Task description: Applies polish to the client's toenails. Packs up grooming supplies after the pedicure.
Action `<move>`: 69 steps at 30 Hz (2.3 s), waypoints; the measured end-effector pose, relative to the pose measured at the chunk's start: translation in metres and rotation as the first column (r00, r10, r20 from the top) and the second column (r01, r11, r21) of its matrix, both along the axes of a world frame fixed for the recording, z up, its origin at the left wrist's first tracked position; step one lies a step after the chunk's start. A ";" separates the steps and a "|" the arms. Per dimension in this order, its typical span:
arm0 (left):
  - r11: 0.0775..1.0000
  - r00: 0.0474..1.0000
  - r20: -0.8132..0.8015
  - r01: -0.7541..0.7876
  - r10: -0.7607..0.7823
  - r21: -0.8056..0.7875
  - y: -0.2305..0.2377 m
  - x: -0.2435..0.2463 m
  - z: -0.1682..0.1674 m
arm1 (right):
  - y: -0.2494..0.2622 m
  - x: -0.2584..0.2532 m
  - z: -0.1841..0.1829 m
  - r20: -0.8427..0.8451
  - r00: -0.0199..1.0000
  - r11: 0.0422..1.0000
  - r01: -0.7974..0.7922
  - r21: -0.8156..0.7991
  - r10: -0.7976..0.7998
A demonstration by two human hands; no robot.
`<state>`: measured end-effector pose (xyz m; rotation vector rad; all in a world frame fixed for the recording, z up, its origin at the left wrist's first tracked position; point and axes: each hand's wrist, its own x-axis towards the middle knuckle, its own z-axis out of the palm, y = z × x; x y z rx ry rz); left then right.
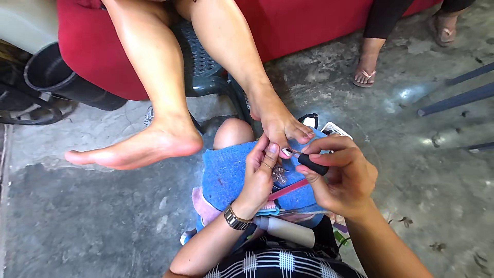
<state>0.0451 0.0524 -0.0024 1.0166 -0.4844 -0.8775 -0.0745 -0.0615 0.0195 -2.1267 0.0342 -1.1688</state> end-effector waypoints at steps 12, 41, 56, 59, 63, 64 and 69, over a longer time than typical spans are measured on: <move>1.000 1.000 -0.027 0.010 -0.010 -0.010 0.000 -0.001 0.004 | 0.010 -0.019 0.002 0.063 0.993 0.970 -0.109 0.219 0.097; 1.000 0.999 0.031 -0.013 0.012 0.014 -0.001 0.002 0.002 | -0.005 0.002 -0.004 0.007 0.999 0.999 -0.037 -0.003 0.037; 1.000 0.999 0.052 -0.012 0.011 0.025 -0.001 0.003 0.003 | -0.005 0.004 -0.002 0.014 0.999 0.999 -0.033 0.000 0.033; 1.000 0.998 0.058 -0.010 0.009 0.027 0.000 0.003 0.003 | -0.005 0.005 -0.002 -0.001 0.999 0.999 -0.040 -0.011 0.040; 0.999 0.998 0.055 -0.011 0.009 0.033 0.000 0.003 0.003 | -0.006 0.003 -0.002 -0.007 0.998 0.998 -0.064 0.015 0.064; 0.999 0.998 0.059 -0.010 0.008 0.032 0.000 0.004 0.003 | -0.007 0.003 -0.002 -0.006 0.997 0.997 -0.076 0.028 0.076; 1.000 0.999 0.052 -0.003 0.002 0.014 0.001 0.005 0.002 | -0.011 0.001 -0.002 0.045 0.992 0.983 -0.124 0.135 0.119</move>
